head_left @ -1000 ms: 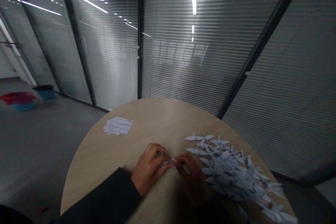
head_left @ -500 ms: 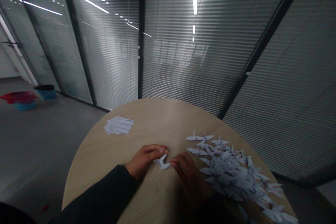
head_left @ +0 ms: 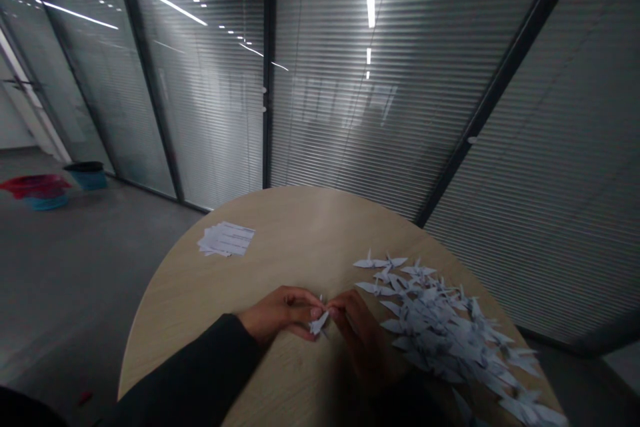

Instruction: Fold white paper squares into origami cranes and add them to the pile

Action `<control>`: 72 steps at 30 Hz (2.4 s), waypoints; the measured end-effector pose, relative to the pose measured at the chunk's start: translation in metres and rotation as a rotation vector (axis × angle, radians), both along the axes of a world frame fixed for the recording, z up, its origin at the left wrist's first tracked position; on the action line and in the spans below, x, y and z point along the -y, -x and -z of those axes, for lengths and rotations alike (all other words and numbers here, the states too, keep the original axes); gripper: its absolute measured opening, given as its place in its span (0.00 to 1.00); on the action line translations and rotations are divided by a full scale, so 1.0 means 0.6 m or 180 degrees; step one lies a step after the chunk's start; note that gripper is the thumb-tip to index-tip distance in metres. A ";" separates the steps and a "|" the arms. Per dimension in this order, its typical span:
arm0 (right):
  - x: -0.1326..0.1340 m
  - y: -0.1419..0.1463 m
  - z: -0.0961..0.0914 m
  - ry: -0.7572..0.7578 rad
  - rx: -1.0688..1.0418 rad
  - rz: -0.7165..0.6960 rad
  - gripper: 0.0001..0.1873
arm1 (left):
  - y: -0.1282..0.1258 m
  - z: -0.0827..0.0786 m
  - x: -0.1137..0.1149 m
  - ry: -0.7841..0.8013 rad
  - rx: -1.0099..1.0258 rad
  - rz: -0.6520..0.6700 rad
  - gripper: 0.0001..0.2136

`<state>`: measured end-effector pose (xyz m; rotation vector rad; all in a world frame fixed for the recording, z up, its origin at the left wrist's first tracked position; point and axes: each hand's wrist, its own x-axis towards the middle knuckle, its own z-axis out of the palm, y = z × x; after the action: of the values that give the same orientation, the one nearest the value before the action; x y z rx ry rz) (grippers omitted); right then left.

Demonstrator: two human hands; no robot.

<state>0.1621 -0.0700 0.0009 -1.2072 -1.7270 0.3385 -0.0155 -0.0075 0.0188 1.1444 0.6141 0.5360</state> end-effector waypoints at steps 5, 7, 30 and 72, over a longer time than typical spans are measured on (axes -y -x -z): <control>0.001 -0.001 0.001 0.0094 -0.0084 -0.0099 0.17 | 0.000 -0.011 0.007 -0.0084 -0.0065 0.0161 0.23; 0.001 -0.002 0.004 0.0080 -0.0088 -0.0111 0.16 | 0.000 -0.010 0.006 -0.0059 -0.0047 0.0087 0.24; 0.003 -0.005 0.005 -0.0129 0.0174 -0.0344 0.13 | 0.005 0.010 -0.007 -0.0070 0.0158 0.0510 0.22; 0.003 0.001 -0.003 -0.0435 0.0334 -0.0228 0.05 | 0.002 0.009 -0.012 -0.0453 -0.0307 -0.0023 0.18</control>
<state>0.1615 -0.0719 0.0026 -1.0826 -1.8559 0.1989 -0.0165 -0.0004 0.0137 1.3087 0.6715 0.5396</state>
